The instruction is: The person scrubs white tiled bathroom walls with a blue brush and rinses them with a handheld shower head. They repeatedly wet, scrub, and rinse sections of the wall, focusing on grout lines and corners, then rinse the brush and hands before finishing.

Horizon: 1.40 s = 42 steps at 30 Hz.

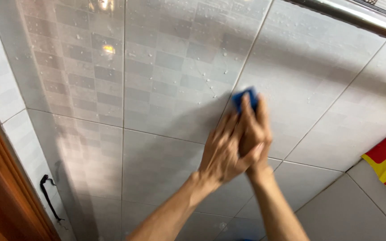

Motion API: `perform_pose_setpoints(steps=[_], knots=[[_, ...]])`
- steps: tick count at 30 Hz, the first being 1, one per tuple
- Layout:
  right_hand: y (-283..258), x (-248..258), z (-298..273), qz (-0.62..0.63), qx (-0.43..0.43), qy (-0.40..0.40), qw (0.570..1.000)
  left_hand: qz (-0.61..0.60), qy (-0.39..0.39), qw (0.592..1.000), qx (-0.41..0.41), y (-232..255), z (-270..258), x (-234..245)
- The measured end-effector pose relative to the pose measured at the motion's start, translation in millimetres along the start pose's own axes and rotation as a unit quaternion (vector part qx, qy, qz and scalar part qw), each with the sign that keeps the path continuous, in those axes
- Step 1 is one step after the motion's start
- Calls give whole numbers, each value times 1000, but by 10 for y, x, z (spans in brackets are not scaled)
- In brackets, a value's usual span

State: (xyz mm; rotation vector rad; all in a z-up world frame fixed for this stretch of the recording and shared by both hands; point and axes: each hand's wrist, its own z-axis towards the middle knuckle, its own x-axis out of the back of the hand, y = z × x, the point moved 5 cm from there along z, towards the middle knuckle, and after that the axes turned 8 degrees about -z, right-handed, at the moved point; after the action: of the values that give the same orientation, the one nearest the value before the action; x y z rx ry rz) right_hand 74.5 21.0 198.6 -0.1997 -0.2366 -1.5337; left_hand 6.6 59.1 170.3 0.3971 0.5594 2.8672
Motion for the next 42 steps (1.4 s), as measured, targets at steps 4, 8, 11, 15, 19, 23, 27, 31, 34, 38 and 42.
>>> perform_pose_setpoints(steps=[4, 8, 11, 15, 19, 23, 27, 31, 34, 38, 42], knots=[[32, 213, 740, -98, 41, 57, 993, 13, 122, 986, -114, 324, 655, 255], [-41, 187, 866, -145, 61, 61, 986, 27, 114, 987, -108, 318, 740, 303], [-229, 33, 424, -141, 20, 59, 988, 20, 98, 989, -104, 178, 309, 387], [-363, -238, -328, -121, -6, 10, 993, 20, 8, 999, -34, -177, -373, 289], [-352, -463, -921, -106, -40, -36, 993, 22, -40, 999, 23, -407, -894, 193], [-336, -552, -1186, -98, -16, -68, 993, 21, -51, 997, 58, -506, -1171, 142], [-346, -547, -1064, -84, 13, -100, 991, 8, -36, 997, 74, -445, -1104, 196], [-470, -383, -395, -2, 36, -62, 997, 5, 36, 999, 9, -214, -509, 484], [-472, -285, 279, -10, 62, -14, 998, 36, 79, 995, -47, -157, 68, 610], [-461, -157, 955, -95, 118, 57, 987, 64, 189, 975, -98, -96, 661, 627], [-618, -264, 832, -96, 65, 60, 991, 57, 184, 977, -90, -214, 527, 669]])
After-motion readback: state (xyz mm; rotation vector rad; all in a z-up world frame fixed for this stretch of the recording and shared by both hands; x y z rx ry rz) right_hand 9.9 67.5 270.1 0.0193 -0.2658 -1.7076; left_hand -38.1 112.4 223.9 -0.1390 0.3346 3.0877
